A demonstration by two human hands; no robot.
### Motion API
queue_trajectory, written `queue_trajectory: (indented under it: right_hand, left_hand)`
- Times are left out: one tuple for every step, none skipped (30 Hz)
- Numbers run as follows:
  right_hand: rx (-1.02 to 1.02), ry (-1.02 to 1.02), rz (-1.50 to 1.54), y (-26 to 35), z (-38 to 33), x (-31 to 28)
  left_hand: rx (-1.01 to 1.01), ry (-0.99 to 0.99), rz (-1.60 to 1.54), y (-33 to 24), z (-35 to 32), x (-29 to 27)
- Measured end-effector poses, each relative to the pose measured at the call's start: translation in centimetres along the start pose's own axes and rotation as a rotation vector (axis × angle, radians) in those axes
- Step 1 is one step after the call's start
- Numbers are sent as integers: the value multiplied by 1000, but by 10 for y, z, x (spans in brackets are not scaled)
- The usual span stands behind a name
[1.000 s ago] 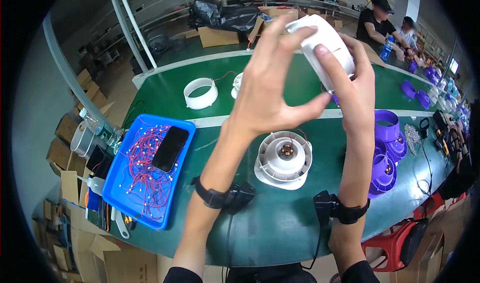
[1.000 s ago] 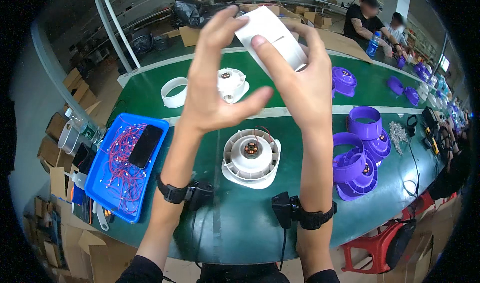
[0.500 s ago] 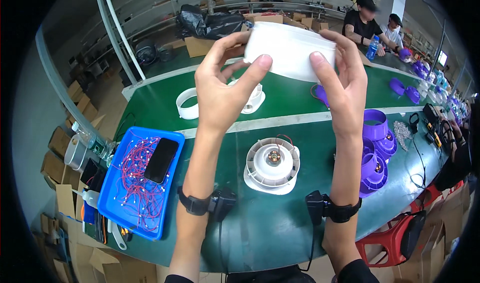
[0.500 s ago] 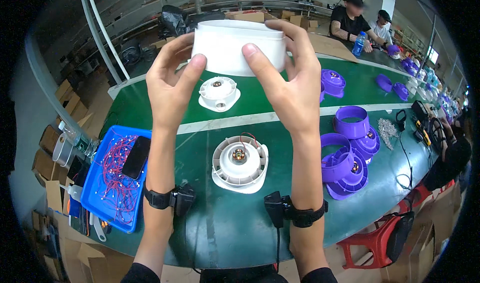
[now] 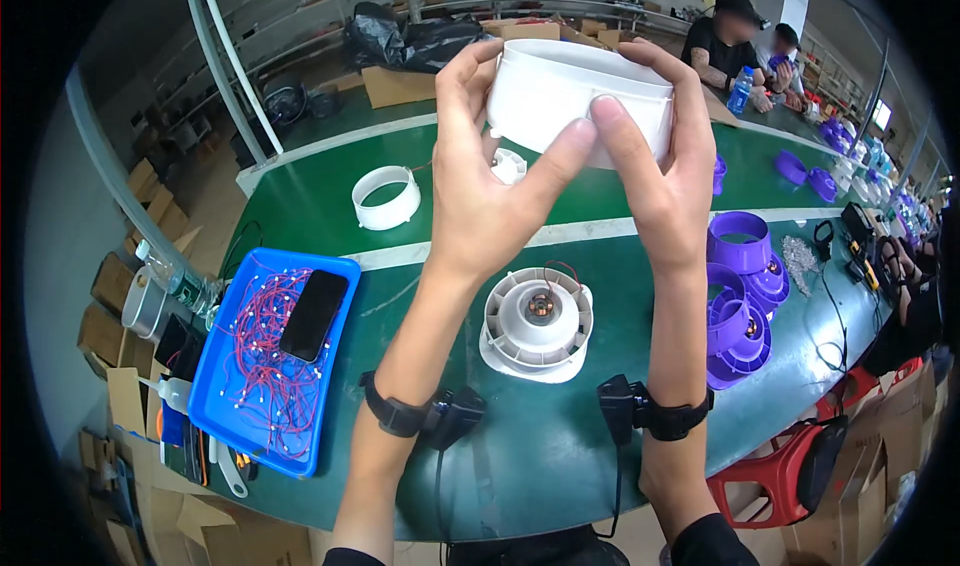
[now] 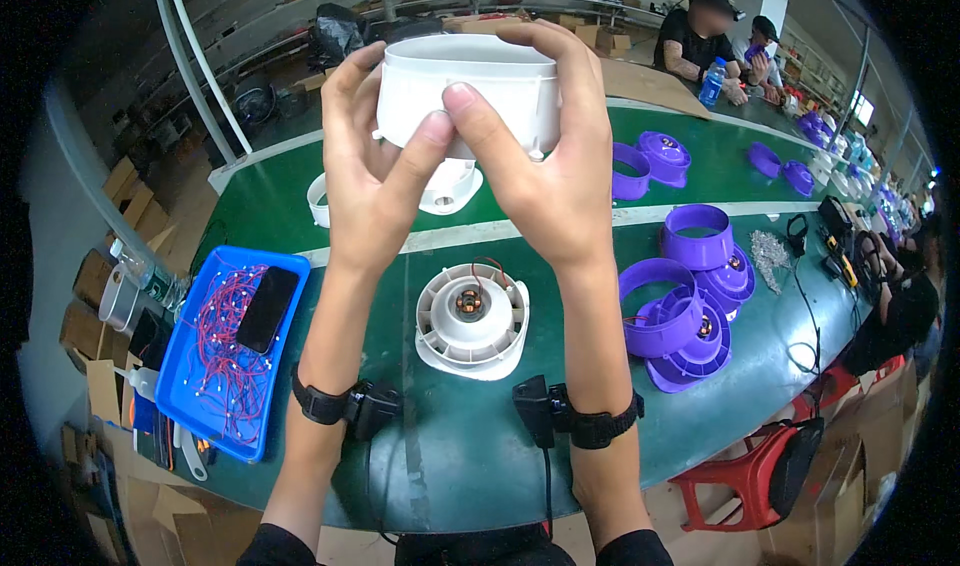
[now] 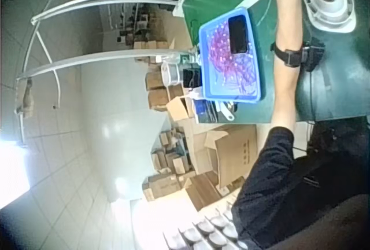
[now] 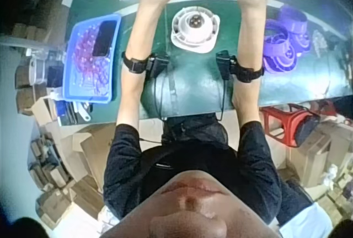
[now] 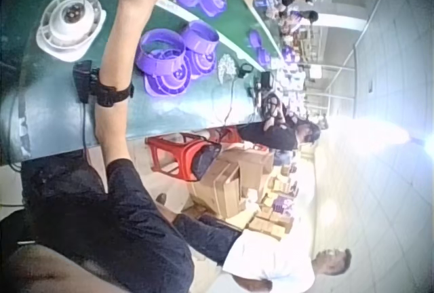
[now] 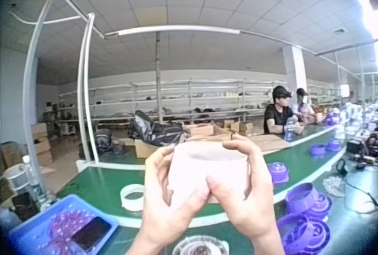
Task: The person assembles small electric fans by hand at a green workbench. They pick up white and purple plastic fan components, connect red and black wires to the internal motor, and fit the parts together. The person handles the components one at a time, inspecting the wiring and casing before placing the assembled units on the table.
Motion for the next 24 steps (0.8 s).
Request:
queue_trajectory:
  right_hand:
    - [-14,5,-17,1,0,0]
    - [-28,10,-33,1,0,1]
    - [-42,16,-49,1,-1,2]
    - [-50,13,-52,2,-1,3]
    - [-57,12,-54,4,0,3]
    - [-65,10,-57,6,0,3]
    - [-64,0,-49,8,-1,6]
    - [-64,-10,-41,10,-3,8]
    - [-62,-20,-34,11,-4,10]
    - [-81,-29,-20,12,-2,11]
    - [-70,-51,29,13,-2,13]
    - [-38,-64,75,15,-3,14]
    - [-7,-76,114,14,-3,13]
    - [5,-76,154,12,-3,12]
    - [17,-77,193,8,-2,11]
    - [29,-77,228,7,-2,12]
    - [32,-70,208,7,-3,13]
    - [34,-63,187,9,-4,16]
    - [35,-55,169,12,-4,19]
    - [67,-36,174,14,-5,22]
    - [99,-17,178,16,-7,24]
    - [131,-1,178,16,-8,25]
    - [150,10,172,16,-8,24]
    - [170,21,167,16,-8,23]
  left_hand:
    - [0,-11,4,0,0,-1]
    - [-19,-41,-14,-1,0,-2]
    - [-19,-50,2,-2,1,-5]
    - [-20,-59,21,-3,3,-9]
    - [-20,-70,41,-3,5,-13]
    - [39,-122,60,-1,5,-12]
    - [23,-108,55,-1,5,-14]
    - [6,-93,50,-1,5,-17]
    - [-10,-79,45,0,5,-20]
    - [-14,-78,37,-1,7,-21]
    - [-16,-44,4,-1,8,-22]
    - [-12,-32,-2,-4,8,-23]
    - [-8,-20,-15,-7,8,-22]
    - [9,-3,-27,-7,9,-23]
    - [26,15,-40,-7,10,-24]
    - [42,32,-58,-6,11,-24]
    - [50,35,-66,-6,11,-25]
    - [59,38,-75,-7,11,-25]
    - [70,40,-81,-8,11,-27]
    - [92,43,-90,-6,11,-28]
    - [115,46,-98,-3,11,-29]
    - [136,52,-111,-1,11,-28]
    - [128,42,-165,-1,11,-28]
    - [119,33,-218,0,11,-29]
Point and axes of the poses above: each hand's wrist, its own z-axis towards the middle knuckle, its own x-axis out of the palm, y = z × x, the point moved 2 cm from there along z, towards the middle knuckle, and after that the axes turned 5 degrees about z, right-handed, at the moved point
